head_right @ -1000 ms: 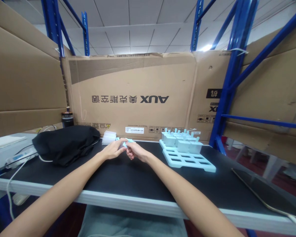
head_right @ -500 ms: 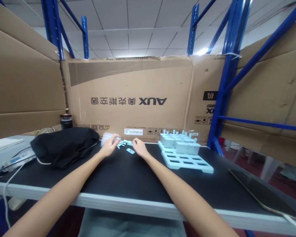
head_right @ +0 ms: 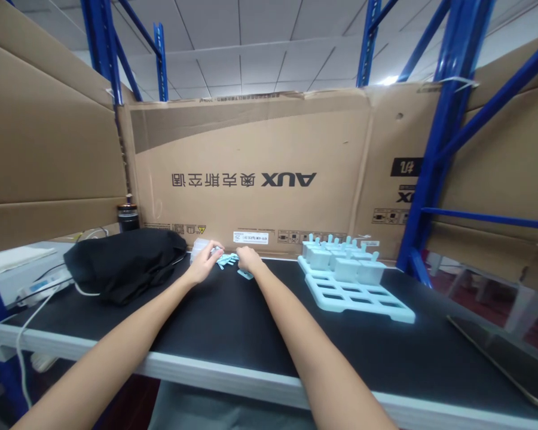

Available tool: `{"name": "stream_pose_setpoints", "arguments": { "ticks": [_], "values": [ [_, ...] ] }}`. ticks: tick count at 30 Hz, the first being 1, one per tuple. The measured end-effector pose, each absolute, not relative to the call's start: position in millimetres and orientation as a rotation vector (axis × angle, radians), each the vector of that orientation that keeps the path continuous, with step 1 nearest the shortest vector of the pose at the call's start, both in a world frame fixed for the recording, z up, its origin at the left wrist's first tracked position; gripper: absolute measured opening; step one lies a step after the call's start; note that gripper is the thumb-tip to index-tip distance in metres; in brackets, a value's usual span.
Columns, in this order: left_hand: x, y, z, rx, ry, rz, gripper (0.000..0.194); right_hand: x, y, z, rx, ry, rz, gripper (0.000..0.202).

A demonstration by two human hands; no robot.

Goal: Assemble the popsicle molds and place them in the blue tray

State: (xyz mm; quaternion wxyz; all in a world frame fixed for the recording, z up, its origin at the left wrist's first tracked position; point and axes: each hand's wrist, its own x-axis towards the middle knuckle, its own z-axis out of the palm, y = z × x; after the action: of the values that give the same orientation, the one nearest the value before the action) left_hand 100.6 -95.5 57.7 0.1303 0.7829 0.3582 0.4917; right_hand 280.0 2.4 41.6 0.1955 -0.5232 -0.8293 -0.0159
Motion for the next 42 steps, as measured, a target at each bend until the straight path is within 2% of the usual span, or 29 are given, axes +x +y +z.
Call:
{"name": "stream_pose_setpoints", "arguments": {
  "ticks": [2,6,13,15,18,20,23,29,35,39,42],
  "values": [
    [101.0,-95.8,56.5,2.263,1.028,1.395,0.028,281.5,0.4,40.3,-1.455,-2.325,-0.060,0.024],
    [102.6,-93.7,51.0,2.225,1.011,1.339,0.027,289.4,-2.2,47.6,-1.392,-2.319,-0.068,0.012],
    [105.6,-87.7,37.8,2.239,1.028,1.228,0.042,300.9,-4.3,100.3,-1.231,-2.209,-0.007,0.005],
    [106.5,-86.1,35.2,2.205,0.991,1.230,0.044,301.4,-12.4,116.6,-1.095,-2.131,0.176,0.013],
    [107.4,-82.5,32.2,2.126,0.944,1.273,0.043,299.0,-36.4,132.1,-0.827,-2.030,0.540,0.037],
    [107.8,-80.0,31.0,2.057,0.898,1.298,0.040,295.8,-55.6,135.5,-0.753,-2.052,0.639,0.053],
    [108.1,-77.7,30.7,1.942,0.787,1.305,0.037,290.6,-76.3,132.8,-0.794,-2.152,0.563,0.061],
    [108.1,-77.4,31.8,1.863,0.744,1.326,0.043,284.6,-74.9,120.2,-0.812,-2.366,0.338,0.050],
    [110.6,-78.1,31.1,1.838,0.750,1.357,0.047,283.1,-77.1,94.8,-1.076,-2.283,0.154,0.069],
    [113.1,-80.9,31.4,1.868,0.727,1.378,0.046,277.8,-84.3,70.9,-1.223,-2.163,0.195,0.056],
    [110.5,-86.8,35.2,2.023,0.764,1.331,0.048,283.1,-85.8,72.2,-1.252,-2.138,0.254,0.040]
  ]
}}
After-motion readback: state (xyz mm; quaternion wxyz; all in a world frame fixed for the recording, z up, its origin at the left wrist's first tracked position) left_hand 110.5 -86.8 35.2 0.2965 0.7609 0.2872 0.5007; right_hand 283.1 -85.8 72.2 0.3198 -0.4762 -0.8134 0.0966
